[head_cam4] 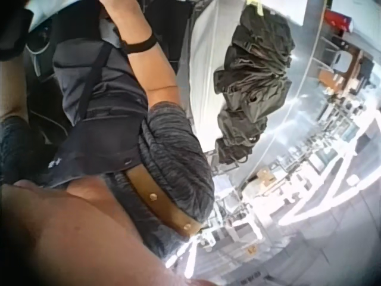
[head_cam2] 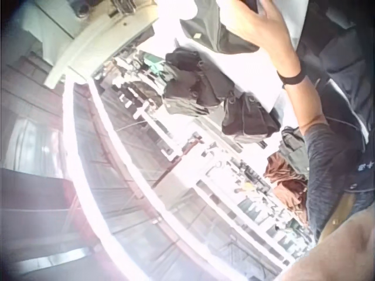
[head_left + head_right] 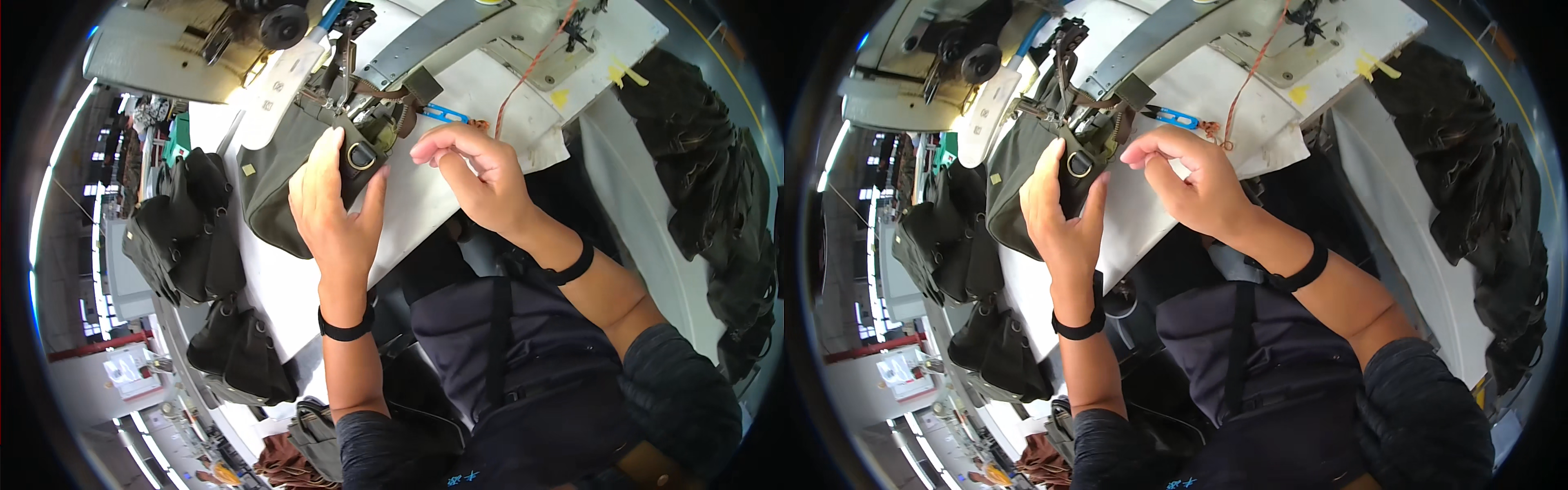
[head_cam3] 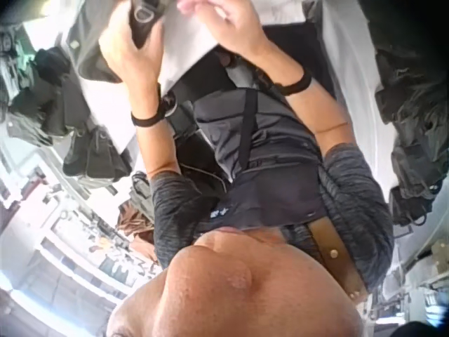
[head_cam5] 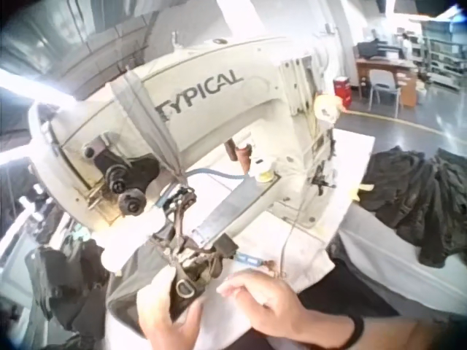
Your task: The person sews a zipper onto a dark green bag using a sewing machine. They repeatedly align the zipper, guide the bag under the needle, and stitch along the zipper line. The person also uses scissors to trim threads and adjusts the bag's position multiple times.
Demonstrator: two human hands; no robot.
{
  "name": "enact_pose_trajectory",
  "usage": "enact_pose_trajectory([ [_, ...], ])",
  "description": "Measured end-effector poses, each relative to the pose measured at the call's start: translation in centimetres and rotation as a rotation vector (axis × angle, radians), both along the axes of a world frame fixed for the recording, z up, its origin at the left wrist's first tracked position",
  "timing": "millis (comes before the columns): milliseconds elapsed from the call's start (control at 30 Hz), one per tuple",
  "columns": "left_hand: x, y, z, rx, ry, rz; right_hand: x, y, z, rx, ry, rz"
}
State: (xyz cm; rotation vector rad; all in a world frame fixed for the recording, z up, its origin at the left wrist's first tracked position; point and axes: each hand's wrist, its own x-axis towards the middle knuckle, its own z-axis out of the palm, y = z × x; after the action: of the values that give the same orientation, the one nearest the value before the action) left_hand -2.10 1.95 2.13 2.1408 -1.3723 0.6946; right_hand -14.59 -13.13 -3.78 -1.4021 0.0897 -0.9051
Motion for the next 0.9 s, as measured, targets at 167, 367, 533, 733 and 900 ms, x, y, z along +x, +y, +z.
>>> enact_pose_trajectory([
  [167,-0.1,1.0,0.0,-0.002,-0.084,-0.004,1.9,0.2,-1.6,0.503,0.01,-0.034],
  [367,0.2,1.4,0.3,0.009,-0.213,0.069,3.0,-0.4,-1.9,0.499,-0.053,0.032],
  [533,1.3,1.5,2.0,0.123,-0.499,0.239,1.2,1.7,-0.8,0.198,0.044,0.122],
  [733,4.9,4.3,2.3,0.06,-0.245,0.22,2.1,2.1,0.5,0.063,0.245,0.215],
  [900,4.5,3.9,2.1,-0.014,0.047,0.324,3.1,1.0,-0.6,0.027,0.294,0.278],
])
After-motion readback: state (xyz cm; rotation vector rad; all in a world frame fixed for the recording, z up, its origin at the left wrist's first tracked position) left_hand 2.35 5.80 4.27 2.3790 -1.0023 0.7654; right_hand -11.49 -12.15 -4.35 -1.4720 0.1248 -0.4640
